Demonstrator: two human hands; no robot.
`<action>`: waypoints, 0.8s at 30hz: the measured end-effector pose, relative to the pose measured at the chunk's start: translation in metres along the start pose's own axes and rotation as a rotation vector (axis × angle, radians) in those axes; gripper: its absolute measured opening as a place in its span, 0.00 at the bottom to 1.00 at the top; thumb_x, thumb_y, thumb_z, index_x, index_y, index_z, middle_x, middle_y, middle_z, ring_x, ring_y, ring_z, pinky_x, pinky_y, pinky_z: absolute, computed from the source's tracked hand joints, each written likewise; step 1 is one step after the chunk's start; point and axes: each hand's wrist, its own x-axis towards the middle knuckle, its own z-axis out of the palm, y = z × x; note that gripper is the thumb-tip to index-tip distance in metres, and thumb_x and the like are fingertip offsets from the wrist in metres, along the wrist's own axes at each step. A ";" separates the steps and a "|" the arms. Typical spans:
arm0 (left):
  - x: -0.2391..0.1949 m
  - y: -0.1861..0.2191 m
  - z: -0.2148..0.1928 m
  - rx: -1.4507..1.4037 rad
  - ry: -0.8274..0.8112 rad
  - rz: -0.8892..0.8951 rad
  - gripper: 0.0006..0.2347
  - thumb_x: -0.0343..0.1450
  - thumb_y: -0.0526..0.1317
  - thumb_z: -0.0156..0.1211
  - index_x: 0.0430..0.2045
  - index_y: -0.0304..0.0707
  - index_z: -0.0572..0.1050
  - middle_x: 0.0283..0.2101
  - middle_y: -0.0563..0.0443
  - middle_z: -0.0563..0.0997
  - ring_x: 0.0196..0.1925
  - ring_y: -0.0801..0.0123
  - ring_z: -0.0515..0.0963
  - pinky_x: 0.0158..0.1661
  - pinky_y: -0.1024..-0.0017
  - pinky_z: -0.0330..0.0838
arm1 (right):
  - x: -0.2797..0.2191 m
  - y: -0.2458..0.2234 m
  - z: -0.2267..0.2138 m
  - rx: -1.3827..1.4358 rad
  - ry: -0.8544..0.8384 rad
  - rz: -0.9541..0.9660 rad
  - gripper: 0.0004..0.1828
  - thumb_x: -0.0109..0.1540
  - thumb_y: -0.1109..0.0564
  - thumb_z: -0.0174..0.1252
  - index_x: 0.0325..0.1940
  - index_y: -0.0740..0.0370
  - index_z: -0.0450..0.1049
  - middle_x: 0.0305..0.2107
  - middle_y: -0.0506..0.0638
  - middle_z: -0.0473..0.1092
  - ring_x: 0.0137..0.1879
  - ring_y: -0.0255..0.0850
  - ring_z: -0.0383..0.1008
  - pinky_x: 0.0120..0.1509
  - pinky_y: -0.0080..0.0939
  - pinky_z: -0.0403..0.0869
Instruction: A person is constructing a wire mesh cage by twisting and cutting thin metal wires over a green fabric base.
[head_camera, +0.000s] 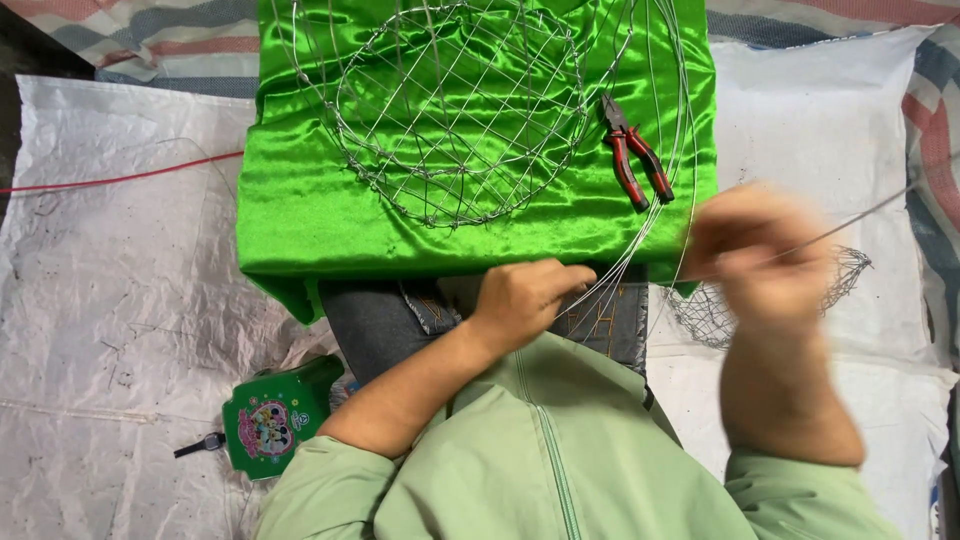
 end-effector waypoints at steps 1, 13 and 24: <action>0.001 -0.004 -0.001 0.155 0.069 0.017 0.10 0.78 0.40 0.49 0.45 0.64 0.79 0.30 0.67 0.80 0.30 0.69 0.83 0.33 0.71 0.79 | -0.011 0.008 0.019 -0.051 -0.163 0.065 0.20 0.68 0.46 0.56 0.51 0.66 0.75 0.41 0.54 0.74 0.42 0.37 0.74 0.47 0.36 0.73; -0.010 -0.021 -0.028 0.029 0.054 -0.220 0.04 0.75 0.50 0.58 0.34 0.63 0.80 0.26 0.68 0.81 0.31 0.67 0.85 0.32 0.72 0.78 | -0.035 0.037 0.048 0.134 -0.281 0.518 0.10 0.67 0.61 0.58 0.38 0.74 0.80 0.29 0.62 0.79 0.30 0.40 0.79 0.30 0.40 0.79; -0.017 -0.016 -0.011 -0.198 -0.004 -0.513 0.07 0.75 0.49 0.58 0.31 0.62 0.82 0.17 0.66 0.80 0.26 0.67 0.84 0.32 0.70 0.78 | -0.042 -0.016 0.081 -0.215 -0.413 -0.010 0.12 0.57 0.57 0.70 0.45 0.61 0.84 0.40 0.52 0.81 0.43 0.48 0.82 0.53 0.50 0.79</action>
